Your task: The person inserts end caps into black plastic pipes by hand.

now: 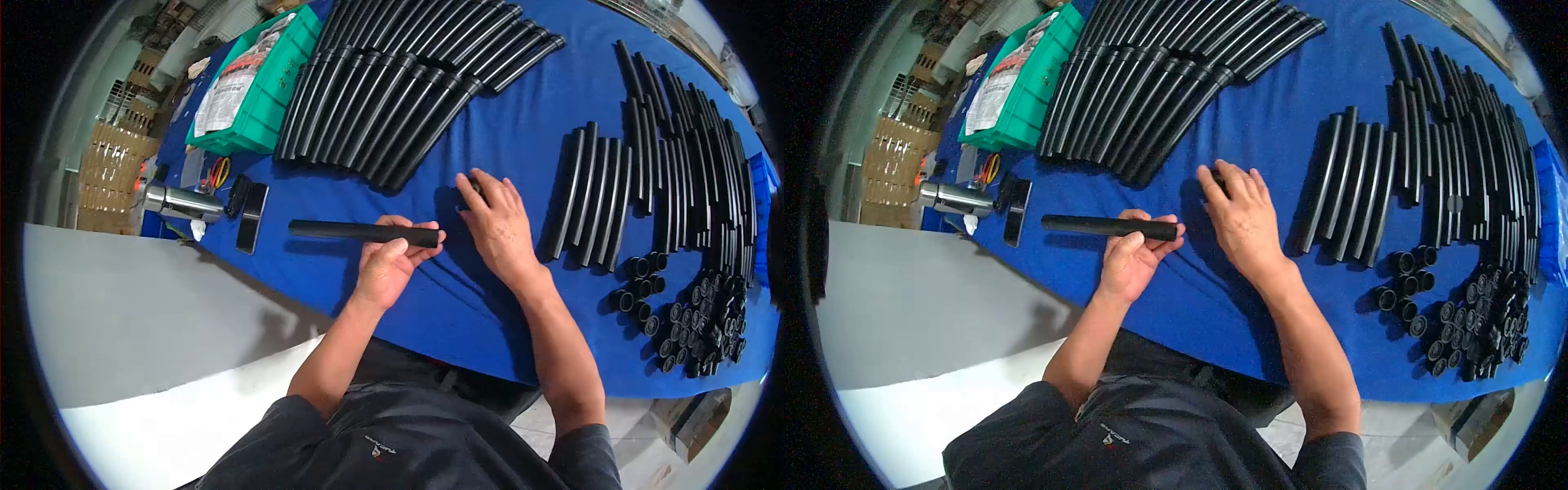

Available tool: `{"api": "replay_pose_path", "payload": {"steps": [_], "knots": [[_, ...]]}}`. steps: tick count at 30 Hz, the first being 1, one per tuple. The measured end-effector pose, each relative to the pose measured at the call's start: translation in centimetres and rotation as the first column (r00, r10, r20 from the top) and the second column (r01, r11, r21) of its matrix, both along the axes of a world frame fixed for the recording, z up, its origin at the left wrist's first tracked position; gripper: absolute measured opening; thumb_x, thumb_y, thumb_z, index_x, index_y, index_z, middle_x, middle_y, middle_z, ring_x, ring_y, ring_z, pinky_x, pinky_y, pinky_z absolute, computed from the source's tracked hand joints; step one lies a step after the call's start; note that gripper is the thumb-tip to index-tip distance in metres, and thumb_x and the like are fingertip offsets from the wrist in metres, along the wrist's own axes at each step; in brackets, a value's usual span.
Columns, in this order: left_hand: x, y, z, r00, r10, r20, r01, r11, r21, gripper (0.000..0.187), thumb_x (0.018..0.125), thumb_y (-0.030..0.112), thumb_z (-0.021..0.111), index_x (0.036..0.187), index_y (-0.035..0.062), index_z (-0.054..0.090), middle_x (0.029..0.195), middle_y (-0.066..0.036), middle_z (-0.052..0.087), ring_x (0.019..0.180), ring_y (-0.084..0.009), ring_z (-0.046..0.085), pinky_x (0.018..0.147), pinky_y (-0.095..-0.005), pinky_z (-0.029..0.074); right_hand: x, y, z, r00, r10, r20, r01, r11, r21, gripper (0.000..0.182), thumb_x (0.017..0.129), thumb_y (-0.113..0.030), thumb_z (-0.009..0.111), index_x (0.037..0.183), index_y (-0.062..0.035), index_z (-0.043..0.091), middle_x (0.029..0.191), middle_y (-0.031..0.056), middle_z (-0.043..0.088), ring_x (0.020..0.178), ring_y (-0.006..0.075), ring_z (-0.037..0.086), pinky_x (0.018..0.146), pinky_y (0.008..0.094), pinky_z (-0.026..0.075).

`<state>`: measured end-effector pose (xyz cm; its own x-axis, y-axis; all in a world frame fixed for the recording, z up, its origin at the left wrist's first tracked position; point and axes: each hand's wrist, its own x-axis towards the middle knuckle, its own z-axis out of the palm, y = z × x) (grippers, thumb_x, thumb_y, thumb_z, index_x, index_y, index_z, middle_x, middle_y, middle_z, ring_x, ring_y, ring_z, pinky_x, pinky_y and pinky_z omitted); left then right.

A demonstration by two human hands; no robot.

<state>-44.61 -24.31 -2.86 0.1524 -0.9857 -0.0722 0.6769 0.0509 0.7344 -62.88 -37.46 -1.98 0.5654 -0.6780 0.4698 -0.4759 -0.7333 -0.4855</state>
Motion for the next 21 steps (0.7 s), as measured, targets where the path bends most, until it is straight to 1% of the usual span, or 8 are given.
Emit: {"api": "replay_pose_path", "payload": {"steps": [2,7,11,13,15,17,19,21], "knots": [[-0.3,0.0,0.4,1.0,0.013,0.0,-0.013,1.0,0.003,0.03,0.093,0.01,0.063,0.122,0.0084,0.054,0.131,-0.025,0.062,0.125,-0.0422,0.06,0.106,-0.0561,0.05,-0.1,-0.2,-0.3,1.0,0.001,0.02,-0.001,1.0,0.019,0.05,0.084,-0.013,0.072,0.133,-0.0067,0.06,0.122,0.0163,0.059,0.115,0.0346,0.058,0.11,0.0511,0.042],[-0.3,-0.1,0.6,0.999,0.013,-0.031,-0.014,1.0,-0.022,0.034,0.091,0.004,0.061,0.124,0.0075,0.055,0.136,-0.026,0.059,0.131,-0.0437,0.055,0.108,-0.0542,0.051,-0.2,-0.3,-0.6,0.99,0.008,0.141,-0.01,1.0,0.011,0.039,0.079,-0.006,0.068,0.118,-0.0019,0.064,0.101,0.0168,0.061,0.097,0.0364,0.059,0.088,0.0476,0.049],[-0.4,0.0,0.6,0.999,0.015,-0.034,-0.017,0.997,-0.075,0.032,0.091,0.002,0.061,0.122,0.0058,0.055,0.134,-0.027,0.059,0.129,-0.0433,0.057,0.106,-0.0519,0.053,-0.5,0.5,0.3,0.914,0.048,0.403,-0.147,0.965,0.217,0.04,0.087,-0.002,0.063,0.127,-0.0011,0.063,0.108,0.0202,0.056,0.093,0.0353,0.061,0.082,0.0435,0.053],[0.0,-0.1,0.6,1.0,0.029,0.008,-0.028,0.997,-0.078,0.031,0.093,0.003,0.061,0.123,0.0059,0.055,0.133,-0.027,0.06,0.127,-0.0433,0.058,0.105,-0.0504,0.054,-0.7,0.6,0.8,0.908,0.061,0.415,-0.183,0.948,0.261,0.046,0.087,-0.003,0.063,0.134,-0.0007,0.058,0.106,0.0193,0.054,0.093,0.0348,0.061,0.083,0.0418,0.053],[0.3,-0.3,0.7,0.998,0.055,0.043,-0.053,0.997,-0.063,0.03,0.093,0.005,0.062,0.122,0.0061,0.055,0.132,-0.027,0.06,0.126,-0.0434,0.059,0.104,-0.0493,0.055,-1.4,0.5,1.8,0.935,0.038,0.353,-0.209,0.863,0.46,0.055,0.086,-0.007,0.069,0.138,0.0005,0.052,0.106,0.0185,0.058,0.097,0.0314,0.063,0.087,0.0399,0.053],[0.1,-1.0,0.7,0.994,0.107,0.031,-0.106,0.994,-0.04,0.03,0.093,0.007,0.064,0.122,0.0058,0.055,0.128,-0.027,0.063,0.121,-0.0426,0.062,0.102,-0.0505,0.056,-1.0,0.5,0.8,0.873,-0.021,0.488,-0.33,0.711,0.621,0.057,0.083,-0.01,0.072,0.134,0.0039,0.052,0.109,0.0192,0.065,0.101,0.0303,0.066,0.09,0.039,0.053],[-0.1,-1.7,0.7,0.984,0.179,0.015,-0.179,0.984,-0.002,0.031,0.094,0.008,0.065,0.123,0.0057,0.054,0.125,-0.027,0.064,0.119,-0.0412,0.064,0.1,-0.0511,0.056,-0.8,0.3,-0.1,0.829,-0.002,0.559,-0.427,0.643,0.636,0.054,0.08,-0.013,0.08,0.127,0.0027,0.058,0.107,0.0149,0.069,0.101,0.0229,0.067,0.092,0.0364,0.054],[0.3,-1.8,0.0,0.987,0.153,0.053,-0.154,0.988,0.017,0.032,0.095,0.012,0.066,0.126,0.0083,0.056,0.128,-0.024,0.064,0.12,-0.0373,0.063,0.103,-0.0513,0.053,-0.6,0.5,-0.8,0.819,0.019,0.574,-0.502,0.51,0.699,0.042,0.083,-0.014,0.078,0.12,0.002,0.066,0.108,0.0128,0.068,0.098,0.0204,0.067,0.087,0.0338,0.054]]}}
